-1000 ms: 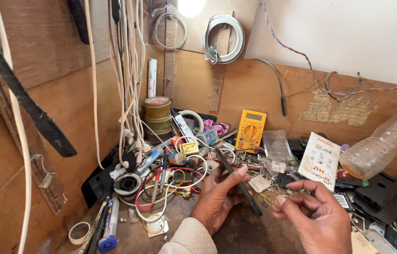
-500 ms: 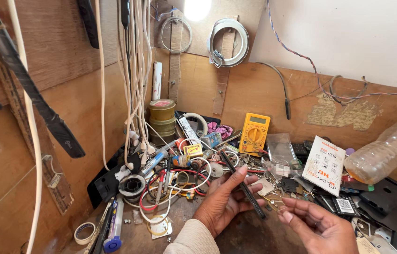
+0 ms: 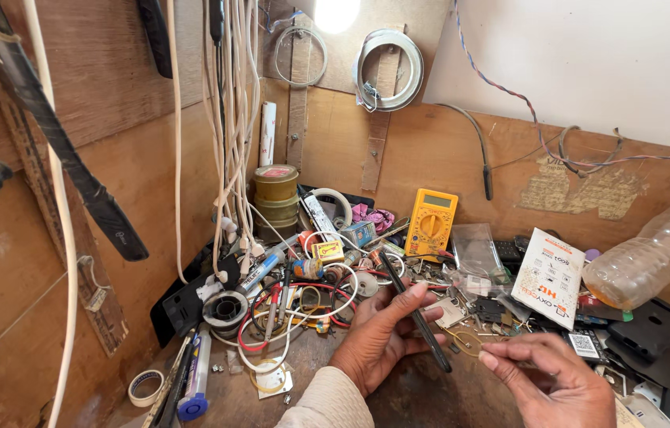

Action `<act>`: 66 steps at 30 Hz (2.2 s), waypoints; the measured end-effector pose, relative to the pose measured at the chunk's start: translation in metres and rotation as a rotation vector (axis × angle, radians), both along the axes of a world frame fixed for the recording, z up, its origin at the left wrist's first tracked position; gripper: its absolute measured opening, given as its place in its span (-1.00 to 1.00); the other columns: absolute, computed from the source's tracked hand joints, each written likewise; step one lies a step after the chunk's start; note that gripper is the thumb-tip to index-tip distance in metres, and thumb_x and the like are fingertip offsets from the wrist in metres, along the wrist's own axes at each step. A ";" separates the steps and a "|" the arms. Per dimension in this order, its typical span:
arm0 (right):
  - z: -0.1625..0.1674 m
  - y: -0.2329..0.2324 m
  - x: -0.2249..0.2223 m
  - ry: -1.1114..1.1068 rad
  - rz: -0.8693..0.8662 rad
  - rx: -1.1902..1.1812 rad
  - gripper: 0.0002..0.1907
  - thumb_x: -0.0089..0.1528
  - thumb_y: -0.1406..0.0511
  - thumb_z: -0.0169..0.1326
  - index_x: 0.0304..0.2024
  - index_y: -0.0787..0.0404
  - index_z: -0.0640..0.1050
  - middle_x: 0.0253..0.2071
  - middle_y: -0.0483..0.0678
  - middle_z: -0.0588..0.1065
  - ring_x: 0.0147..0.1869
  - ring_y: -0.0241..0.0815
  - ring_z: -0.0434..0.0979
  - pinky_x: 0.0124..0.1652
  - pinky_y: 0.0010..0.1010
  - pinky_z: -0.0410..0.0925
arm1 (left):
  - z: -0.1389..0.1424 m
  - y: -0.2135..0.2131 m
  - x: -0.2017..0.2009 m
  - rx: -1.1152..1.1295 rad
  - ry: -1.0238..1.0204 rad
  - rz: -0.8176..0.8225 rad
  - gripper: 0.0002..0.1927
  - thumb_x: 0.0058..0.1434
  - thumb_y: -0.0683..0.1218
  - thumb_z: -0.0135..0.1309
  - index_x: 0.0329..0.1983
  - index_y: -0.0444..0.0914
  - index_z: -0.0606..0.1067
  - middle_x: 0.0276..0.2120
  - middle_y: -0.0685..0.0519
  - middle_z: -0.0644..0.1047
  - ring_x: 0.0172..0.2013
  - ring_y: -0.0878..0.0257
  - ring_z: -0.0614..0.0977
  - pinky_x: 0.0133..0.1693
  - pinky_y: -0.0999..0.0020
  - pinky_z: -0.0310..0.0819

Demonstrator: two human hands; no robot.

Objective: The person holds a black smartphone and repeatedly uses a small metal tool to pry and adjust the edges of the phone's frame. The person rotates the phone to access different sides and continues the prying motion along the perimeter.

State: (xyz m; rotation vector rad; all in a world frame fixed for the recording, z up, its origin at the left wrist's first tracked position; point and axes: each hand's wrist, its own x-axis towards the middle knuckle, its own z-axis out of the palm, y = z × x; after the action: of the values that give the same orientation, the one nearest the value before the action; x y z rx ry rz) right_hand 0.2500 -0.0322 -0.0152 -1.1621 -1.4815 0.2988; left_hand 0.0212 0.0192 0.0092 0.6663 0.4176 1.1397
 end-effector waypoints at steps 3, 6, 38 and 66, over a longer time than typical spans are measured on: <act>0.001 0.002 0.004 0.093 0.134 0.009 -0.90 0.13 0.52 0.21 -0.29 0.41 0.68 0.05 -0.01 0.61 0.10 -0.25 0.62 0.02 -0.39 0.53 | 0.003 -0.002 0.000 0.035 0.051 0.016 -0.39 0.10 0.06 0.32 0.16 -0.26 0.43 0.03 0.03 0.54 0.04 0.16 0.60 -0.04 -0.02 0.66; 0.006 0.000 0.004 0.282 0.031 -0.254 -0.79 0.16 0.52 0.18 -0.15 0.48 0.66 -0.33 0.13 0.71 -0.23 -0.13 0.72 -0.12 -0.33 0.56 | 0.006 -0.005 0.001 0.045 0.118 0.047 -0.38 0.08 0.07 0.32 0.17 -0.24 0.45 0.04 0.04 0.55 0.03 0.19 0.60 -0.06 0.03 0.65; 0.032 0.002 -0.018 0.271 0.072 -0.328 -0.84 0.15 0.47 0.24 -0.24 0.48 0.68 -0.37 0.18 0.67 -0.33 -0.15 0.67 -0.23 -0.31 0.55 | 0.008 -0.006 0.009 -0.004 0.197 0.195 -0.34 0.03 0.14 0.35 0.11 -0.28 0.48 -0.13 0.03 0.60 -0.18 0.23 0.66 -0.23 0.14 0.67; 0.033 -0.007 -0.039 0.248 0.108 -0.180 -0.84 0.18 0.50 0.18 -0.19 0.46 0.63 -0.28 0.11 0.71 -0.18 -0.22 0.72 -0.10 -0.41 0.53 | 0.007 -0.005 0.009 -0.017 0.177 0.163 -0.36 0.02 0.10 0.36 0.10 -0.27 0.47 -0.12 0.03 0.57 -0.15 0.23 0.64 -0.16 0.11 0.68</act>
State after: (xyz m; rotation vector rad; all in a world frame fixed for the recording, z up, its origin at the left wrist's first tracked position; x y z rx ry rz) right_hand 0.2113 -0.0391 0.0177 -1.1425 -1.3197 0.6382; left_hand 0.0305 0.0144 0.0162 0.7315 0.6413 1.2341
